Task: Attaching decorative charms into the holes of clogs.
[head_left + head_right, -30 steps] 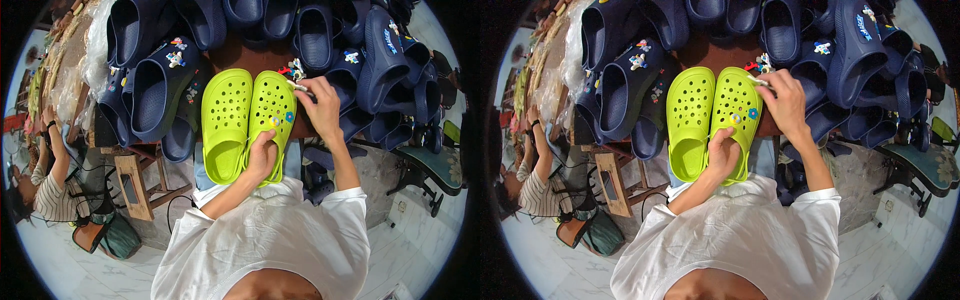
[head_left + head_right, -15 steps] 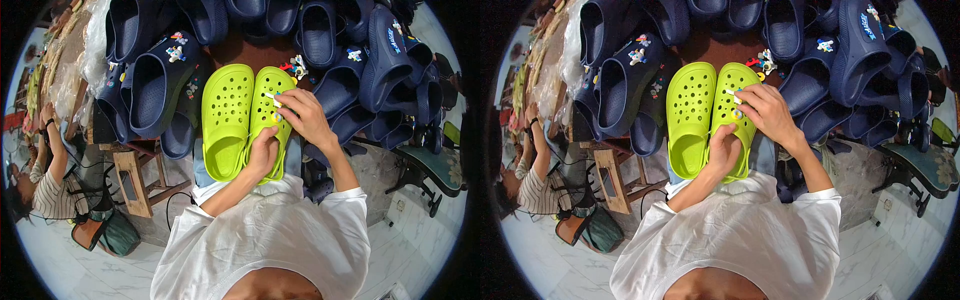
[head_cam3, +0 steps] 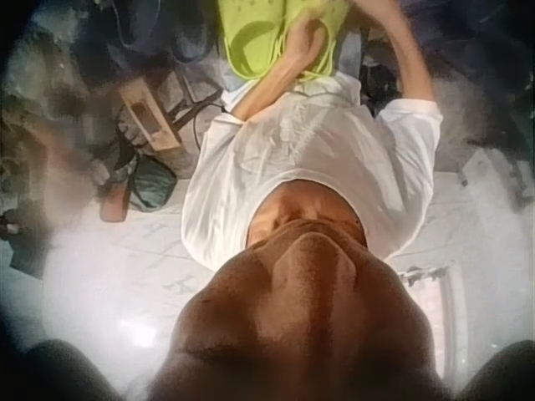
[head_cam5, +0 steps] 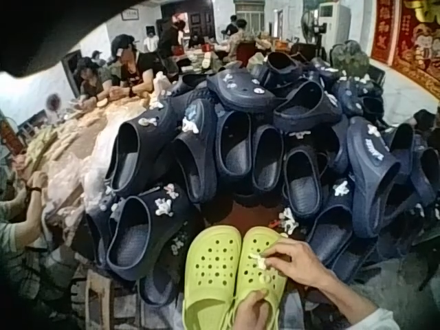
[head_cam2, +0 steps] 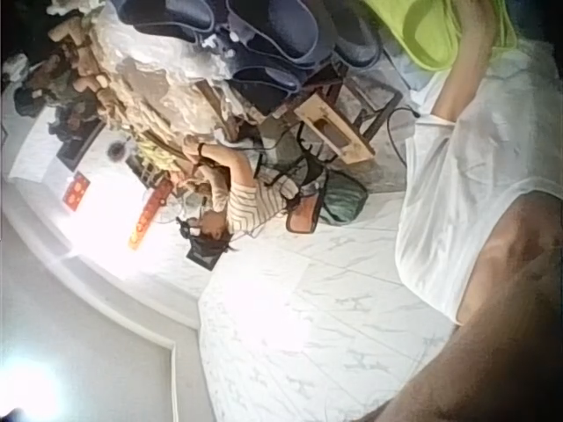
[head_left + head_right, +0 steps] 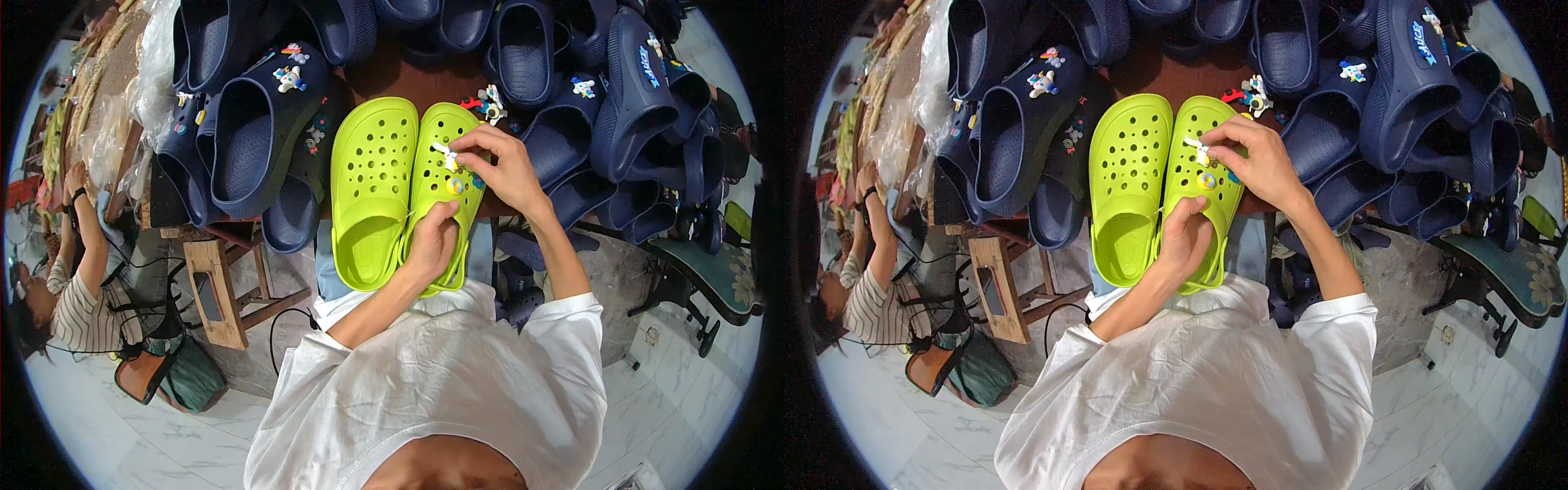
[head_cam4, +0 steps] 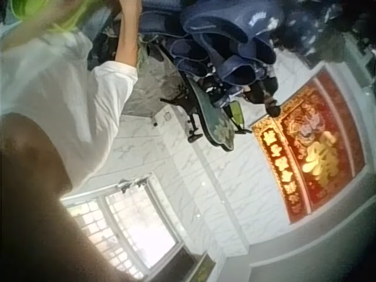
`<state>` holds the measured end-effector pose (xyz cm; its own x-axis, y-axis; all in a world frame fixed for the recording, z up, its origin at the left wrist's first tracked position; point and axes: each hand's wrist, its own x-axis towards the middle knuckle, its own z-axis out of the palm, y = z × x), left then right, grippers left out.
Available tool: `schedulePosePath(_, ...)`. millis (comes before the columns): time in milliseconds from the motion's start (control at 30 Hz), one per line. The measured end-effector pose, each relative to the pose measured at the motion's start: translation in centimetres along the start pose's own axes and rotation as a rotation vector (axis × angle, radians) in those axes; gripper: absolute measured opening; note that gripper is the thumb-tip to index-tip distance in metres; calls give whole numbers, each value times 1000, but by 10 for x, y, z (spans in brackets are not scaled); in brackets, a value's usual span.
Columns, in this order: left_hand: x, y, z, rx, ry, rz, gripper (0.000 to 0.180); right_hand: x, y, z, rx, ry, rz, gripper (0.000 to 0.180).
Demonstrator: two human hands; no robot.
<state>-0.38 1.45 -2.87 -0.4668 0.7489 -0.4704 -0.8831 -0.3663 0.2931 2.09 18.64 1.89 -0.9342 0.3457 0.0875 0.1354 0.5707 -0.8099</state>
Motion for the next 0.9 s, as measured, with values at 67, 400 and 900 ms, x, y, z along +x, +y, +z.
schedulePosePath(67,2,0,-4,4,-5,-17,40,2,1,1,113,-15,86,19)
schedulePosePath(400,2,2,-3,-15,-21,-14,41,28,10,-11,133,-217,203,21)
schedulePosePath(900,4,4,-3,-9,-20,-40,42,46,7,-16,-106,-412,97,24)
